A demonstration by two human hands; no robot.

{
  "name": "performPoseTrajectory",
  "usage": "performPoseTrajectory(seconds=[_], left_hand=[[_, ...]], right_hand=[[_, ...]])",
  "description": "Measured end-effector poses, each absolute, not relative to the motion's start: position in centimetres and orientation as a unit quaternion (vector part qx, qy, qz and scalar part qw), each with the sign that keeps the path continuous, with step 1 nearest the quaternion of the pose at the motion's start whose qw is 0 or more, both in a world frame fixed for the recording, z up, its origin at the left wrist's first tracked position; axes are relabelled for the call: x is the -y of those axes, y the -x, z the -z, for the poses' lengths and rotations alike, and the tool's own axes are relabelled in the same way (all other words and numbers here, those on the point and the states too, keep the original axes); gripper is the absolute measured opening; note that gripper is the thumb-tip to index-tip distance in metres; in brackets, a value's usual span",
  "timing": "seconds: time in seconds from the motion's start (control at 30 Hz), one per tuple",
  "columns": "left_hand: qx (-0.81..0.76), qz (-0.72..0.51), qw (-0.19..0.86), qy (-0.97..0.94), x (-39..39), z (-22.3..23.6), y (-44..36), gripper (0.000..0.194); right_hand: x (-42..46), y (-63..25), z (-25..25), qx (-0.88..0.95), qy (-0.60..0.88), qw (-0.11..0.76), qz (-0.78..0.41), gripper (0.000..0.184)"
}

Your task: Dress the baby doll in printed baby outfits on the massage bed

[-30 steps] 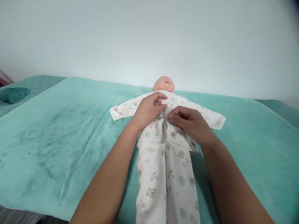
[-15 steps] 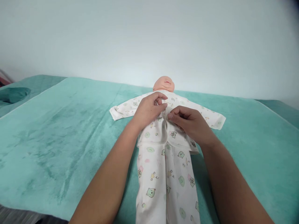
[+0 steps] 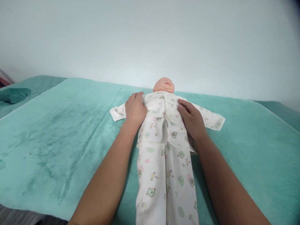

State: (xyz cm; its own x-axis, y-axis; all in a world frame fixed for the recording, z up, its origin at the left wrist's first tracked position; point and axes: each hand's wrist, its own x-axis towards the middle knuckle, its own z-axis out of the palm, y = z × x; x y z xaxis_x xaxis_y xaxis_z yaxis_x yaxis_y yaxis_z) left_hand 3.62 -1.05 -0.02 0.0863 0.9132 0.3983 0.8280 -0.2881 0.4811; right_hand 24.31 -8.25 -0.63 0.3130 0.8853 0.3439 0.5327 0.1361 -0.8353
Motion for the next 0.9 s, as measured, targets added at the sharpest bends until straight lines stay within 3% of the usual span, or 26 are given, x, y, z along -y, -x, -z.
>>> performPoseTrajectory(seconds=[0.2,0.3,0.43,0.67,0.8,0.9], left_hand=[[-0.620,-0.228,0.034,-0.750,1.0,1.3,-1.6,0.045],[-0.629,-0.179,0.026,-0.756,1.1,1.9,0.9,0.052],[-0.678,-0.123,0.004,-0.725,1.9,1.9,4.2,0.050],[-0.700,-0.163,-0.049,-0.694,2.5,1.5,5.3,0.032],[-0.703,-0.199,-0.061,-0.680,2.1,1.8,5.3,0.034],[-0.699,-0.217,-0.058,-0.679,2.2,1.9,5.5,0.044]], right_hand=[[7.1,-26.6,1.9,0.611,0.684,0.392,-0.076,0.046],[6.6,-27.9,2.4,0.587,0.744,0.318,-0.035,0.049],[6.6,-30.0,2.4,0.525,0.812,0.248,-0.051,0.055],[8.4,-34.6,0.9,0.409,0.895,0.166,-0.054,0.075],[8.4,-36.0,1.7,0.428,0.885,0.156,-0.091,0.060],[8.2,-36.1,2.2,0.437,0.883,0.163,-0.057,0.049]])
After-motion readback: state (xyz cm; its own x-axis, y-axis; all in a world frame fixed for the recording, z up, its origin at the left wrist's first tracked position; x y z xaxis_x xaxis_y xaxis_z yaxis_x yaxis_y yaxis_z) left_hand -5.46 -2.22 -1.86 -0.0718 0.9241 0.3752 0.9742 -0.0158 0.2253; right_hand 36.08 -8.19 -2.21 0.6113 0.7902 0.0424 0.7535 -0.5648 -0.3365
